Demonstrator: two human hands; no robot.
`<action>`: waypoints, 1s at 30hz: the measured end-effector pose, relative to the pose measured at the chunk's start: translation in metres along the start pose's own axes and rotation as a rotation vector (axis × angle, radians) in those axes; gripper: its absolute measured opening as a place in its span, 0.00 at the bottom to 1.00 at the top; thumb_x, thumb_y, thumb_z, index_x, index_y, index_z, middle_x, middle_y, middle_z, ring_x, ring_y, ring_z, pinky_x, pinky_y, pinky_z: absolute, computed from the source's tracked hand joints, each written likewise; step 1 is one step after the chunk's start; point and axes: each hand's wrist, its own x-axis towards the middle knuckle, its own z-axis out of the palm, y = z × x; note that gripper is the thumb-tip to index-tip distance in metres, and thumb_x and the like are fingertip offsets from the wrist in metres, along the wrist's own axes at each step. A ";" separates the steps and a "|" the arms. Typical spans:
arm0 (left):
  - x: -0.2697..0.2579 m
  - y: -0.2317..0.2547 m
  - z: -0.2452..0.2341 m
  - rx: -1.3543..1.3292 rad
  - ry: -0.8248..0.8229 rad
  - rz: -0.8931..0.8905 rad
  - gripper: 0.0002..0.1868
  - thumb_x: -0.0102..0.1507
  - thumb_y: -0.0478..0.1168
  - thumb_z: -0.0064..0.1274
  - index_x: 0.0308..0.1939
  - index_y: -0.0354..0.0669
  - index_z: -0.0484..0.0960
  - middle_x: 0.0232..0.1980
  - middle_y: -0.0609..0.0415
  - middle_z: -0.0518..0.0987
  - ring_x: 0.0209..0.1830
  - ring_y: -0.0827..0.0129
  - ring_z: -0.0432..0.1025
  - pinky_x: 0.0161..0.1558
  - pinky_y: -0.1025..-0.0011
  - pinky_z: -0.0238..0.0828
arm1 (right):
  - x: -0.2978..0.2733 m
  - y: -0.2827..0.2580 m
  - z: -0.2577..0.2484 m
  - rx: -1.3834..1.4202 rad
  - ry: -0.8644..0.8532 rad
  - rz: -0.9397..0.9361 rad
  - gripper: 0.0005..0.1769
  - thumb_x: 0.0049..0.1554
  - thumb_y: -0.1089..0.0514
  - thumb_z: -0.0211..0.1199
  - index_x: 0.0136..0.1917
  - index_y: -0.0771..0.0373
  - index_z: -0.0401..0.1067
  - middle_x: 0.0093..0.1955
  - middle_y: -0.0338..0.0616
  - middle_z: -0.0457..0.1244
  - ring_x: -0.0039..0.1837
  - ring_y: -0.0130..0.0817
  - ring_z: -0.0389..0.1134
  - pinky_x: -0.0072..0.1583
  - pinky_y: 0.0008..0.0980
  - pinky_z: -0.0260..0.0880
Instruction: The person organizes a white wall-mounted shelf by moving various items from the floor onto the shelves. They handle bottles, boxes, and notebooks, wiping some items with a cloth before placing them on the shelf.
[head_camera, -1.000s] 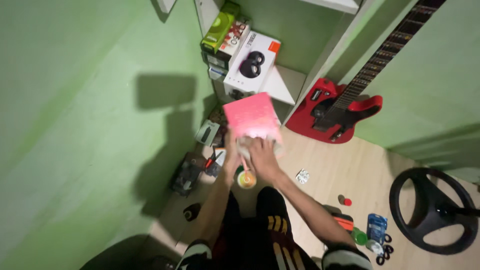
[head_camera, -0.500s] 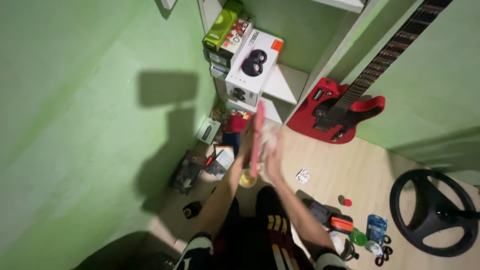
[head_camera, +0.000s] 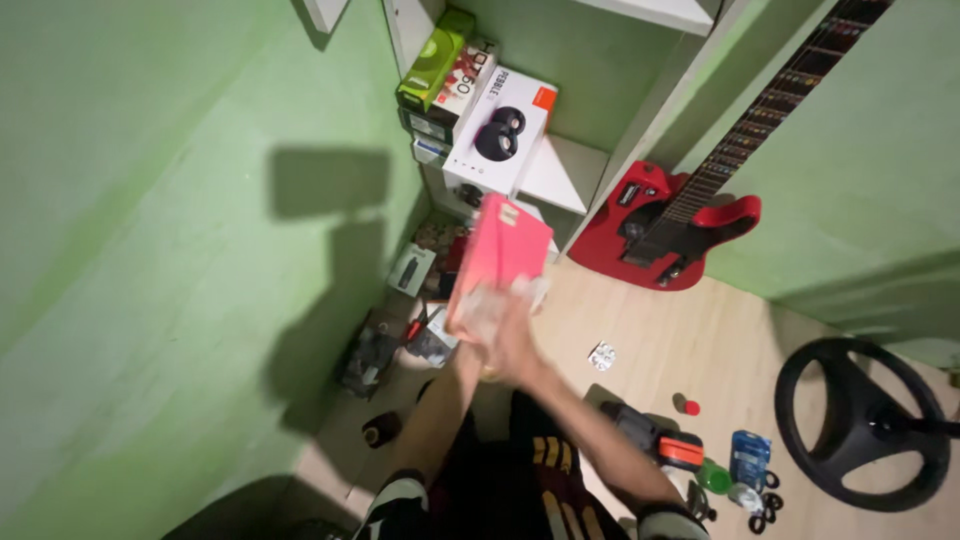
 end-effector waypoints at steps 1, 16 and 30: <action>0.001 0.005 -0.001 -0.060 -0.068 -0.024 0.35 0.68 0.60 0.48 0.68 0.35 0.68 0.58 0.44 0.72 0.51 0.61 0.67 0.50 0.68 0.68 | -0.006 -0.011 -0.002 -0.014 -0.081 -0.047 0.22 0.51 0.59 0.62 0.60 0.51 0.72 0.64 0.49 0.61 0.68 0.52 0.59 0.69 0.56 0.53; -0.090 0.089 0.054 -0.507 -0.876 -0.171 0.45 0.60 0.63 0.58 0.70 0.35 0.66 0.56 0.45 0.70 0.46 0.68 0.66 0.46 0.75 0.69 | 0.008 0.121 -0.052 0.600 0.496 0.758 0.17 0.67 0.52 0.56 0.62 0.66 0.69 0.61 0.46 0.64 0.62 0.36 0.64 0.65 0.33 0.64; -0.045 0.100 -0.010 0.618 -0.186 0.195 0.24 0.65 0.38 0.58 0.64 0.36 0.74 0.58 0.51 0.82 0.58 0.69 0.76 0.63 0.68 0.72 | 0.014 0.069 -0.101 0.644 -0.275 0.705 0.14 0.54 0.55 0.72 0.52 0.63 0.82 0.56 0.48 0.69 0.55 0.36 0.70 0.56 0.38 0.72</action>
